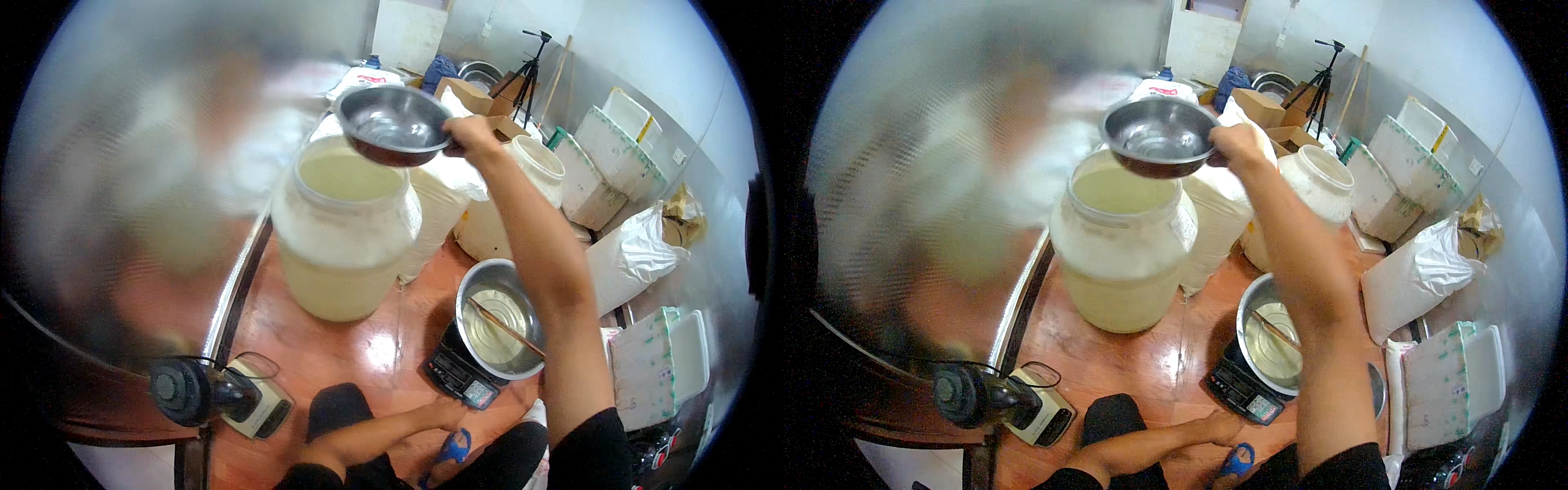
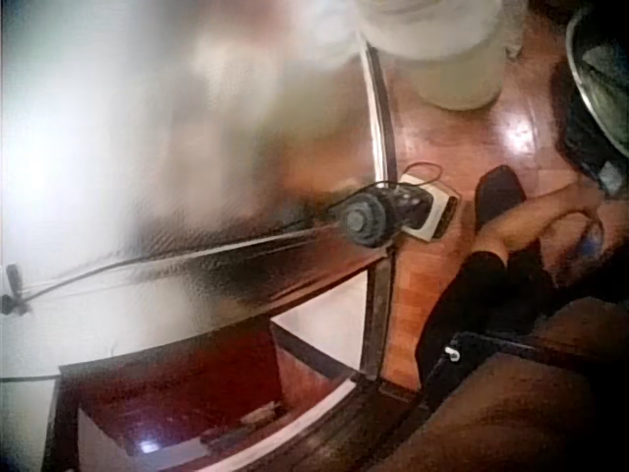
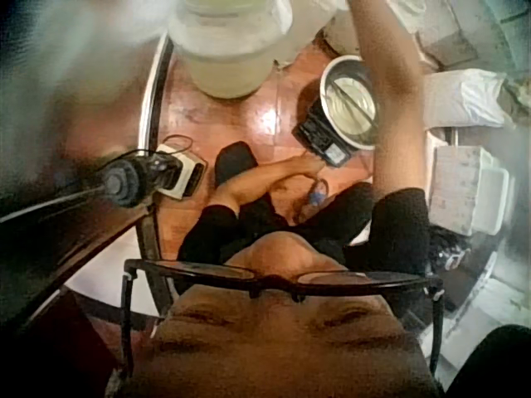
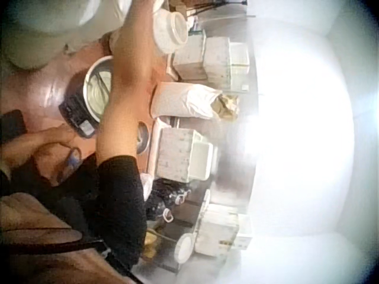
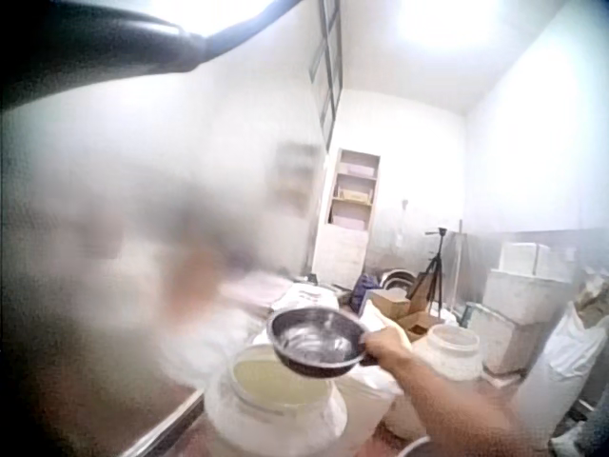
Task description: The person pours a clear liquid from a small metal bowl into a larger metal bowl placed on a digital scale. They then use a long wooden stick to stir the liquid in the large bowl repeatedly.
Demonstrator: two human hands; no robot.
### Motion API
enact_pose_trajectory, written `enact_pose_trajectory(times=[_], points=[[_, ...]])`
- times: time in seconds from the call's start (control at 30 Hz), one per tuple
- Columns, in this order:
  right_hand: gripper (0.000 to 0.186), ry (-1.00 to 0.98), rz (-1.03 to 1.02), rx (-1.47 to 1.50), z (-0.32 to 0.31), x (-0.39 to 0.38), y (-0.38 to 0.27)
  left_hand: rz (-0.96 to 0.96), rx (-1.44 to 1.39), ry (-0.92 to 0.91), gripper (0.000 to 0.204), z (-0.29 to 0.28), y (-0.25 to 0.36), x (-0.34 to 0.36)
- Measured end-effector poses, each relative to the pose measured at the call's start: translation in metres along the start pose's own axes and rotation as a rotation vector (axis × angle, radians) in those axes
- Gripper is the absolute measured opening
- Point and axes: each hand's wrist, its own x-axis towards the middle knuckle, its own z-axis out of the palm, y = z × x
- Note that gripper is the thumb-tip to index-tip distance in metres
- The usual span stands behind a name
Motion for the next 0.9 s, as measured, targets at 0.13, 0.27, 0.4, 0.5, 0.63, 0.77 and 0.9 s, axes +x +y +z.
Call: enact_pose_trajectory(times=[0.13, 0.27, 0.4, 0.5, 0.63, 0.77, 0.9], points=[[0.027, 0.092, -0.011, -0.233, 0.054, 0.030, 0.023, -0.021, 0.065, -0.007, 0.058, 0.000, -0.004, 0.008], [0.027, 0.110, -0.038, -0.508, 0.080, 0.031, 0.029, 0.048, 0.027, 0.018, 0.050, -0.013, 0.001, 0.001], [0.025, 0.103, -0.062, -0.496, 0.102, 0.014, 0.024, 0.002, 0.012, -0.019, 0.051, -0.024, 0.003, -0.008], [0.035, -0.021, 0.012, -0.508, 0.106, 0.018, 0.028, 0.031, 0.003, -0.030, 0.052, -0.031, 0.006, -0.005], [0.070, -0.103, -0.201, -0.939, 0.081, -0.027, -0.012, 0.029, -0.003, -0.090, 0.054, -0.049, 0.009, -0.021], [0.048, 0.072, -0.561, -1.108, 0.033, -0.070, -0.052, 0.017, -0.007, -0.070, 0.064, -0.023, -0.008, -0.008], [0.047, -0.115, -0.656, -0.828, -0.050, -0.119, -0.026, 0.036, -0.036, -0.091, 0.078, -0.026, 0.008, 0.008]])
